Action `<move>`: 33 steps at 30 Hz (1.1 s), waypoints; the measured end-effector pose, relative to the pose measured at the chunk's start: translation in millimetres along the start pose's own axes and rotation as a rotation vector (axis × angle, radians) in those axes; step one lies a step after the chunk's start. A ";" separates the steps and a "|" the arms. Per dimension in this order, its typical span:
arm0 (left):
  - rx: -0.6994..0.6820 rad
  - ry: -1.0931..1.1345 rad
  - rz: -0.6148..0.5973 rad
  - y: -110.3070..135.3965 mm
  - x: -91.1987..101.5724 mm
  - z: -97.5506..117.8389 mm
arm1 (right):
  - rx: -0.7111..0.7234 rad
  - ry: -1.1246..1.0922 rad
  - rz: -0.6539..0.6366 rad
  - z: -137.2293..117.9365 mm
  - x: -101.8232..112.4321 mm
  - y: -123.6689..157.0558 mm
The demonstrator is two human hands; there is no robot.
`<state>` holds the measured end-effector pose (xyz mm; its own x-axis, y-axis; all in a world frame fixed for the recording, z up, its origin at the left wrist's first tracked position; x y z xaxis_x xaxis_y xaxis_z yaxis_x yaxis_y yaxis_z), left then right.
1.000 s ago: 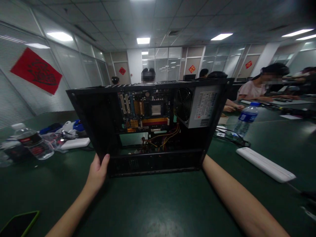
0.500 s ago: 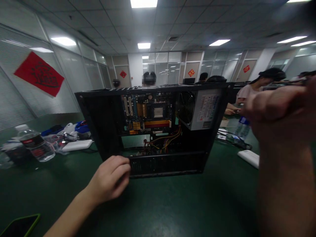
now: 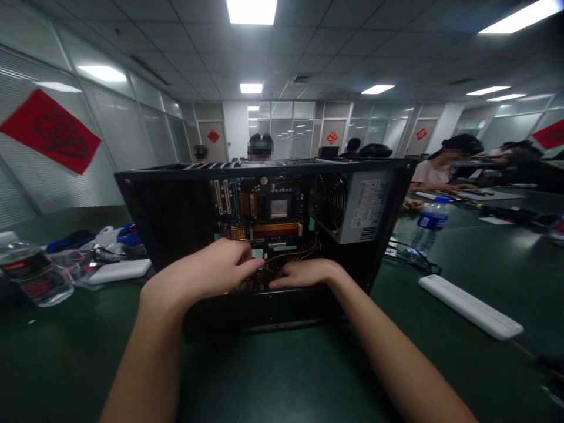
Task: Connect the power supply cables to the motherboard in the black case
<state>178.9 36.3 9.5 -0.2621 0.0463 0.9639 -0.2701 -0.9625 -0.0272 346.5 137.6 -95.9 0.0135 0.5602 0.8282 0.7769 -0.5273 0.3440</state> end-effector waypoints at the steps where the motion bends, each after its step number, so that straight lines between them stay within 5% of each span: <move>1: -0.009 0.005 0.002 -1.4 0.8 -2.5 | 0.025 -0.041 -0.005 -0.3 -1.6 -0.2; 11: -0.063 -0.021 -0.038 -13.1 1.0 -6.9 | 0.190 -0.134 0.149 -13.2 -2.8 7.3; 14: -0.111 -0.002 -0.033 -15.7 -3.2 -9.5 | 0.246 -0.231 0.292 -15.4 -1.9 8.8; 17: -0.205 0.025 0.016 -17.5 -6.5 -12.7 | 0.350 -0.519 0.462 -16.9 0.5 7.8; 21: -0.338 0.086 0.117 -17.7 -5.3 -11.4 | 0.499 -1.089 0.554 -26.4 7.5 10.4; 24: -0.413 0.172 0.107 -16.6 -2.7 -2.7 | 0.559 -1.283 0.608 -42.4 14.7 22.4; 33: -0.476 0.490 0.302 -6.7 8.1 22.8 | 0.578 -1.143 0.812 -71.6 17.0 60.3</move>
<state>199.8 37.1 23.6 -0.7414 0.0195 0.6707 -0.4634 -0.7378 -0.4908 348.5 69.6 -29.4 0.8019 0.5729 -0.1695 0.4480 -0.7643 -0.4638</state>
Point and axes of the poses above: each hand's wrist, its own y-axis away from the middle knuckle, its own x-axis out of the back of the hand, z = x × y, the point moved 3 cm from there along -y, towards the middle knuckle, and after that the axes turned 1 degree about x, right-handed, at the moved point
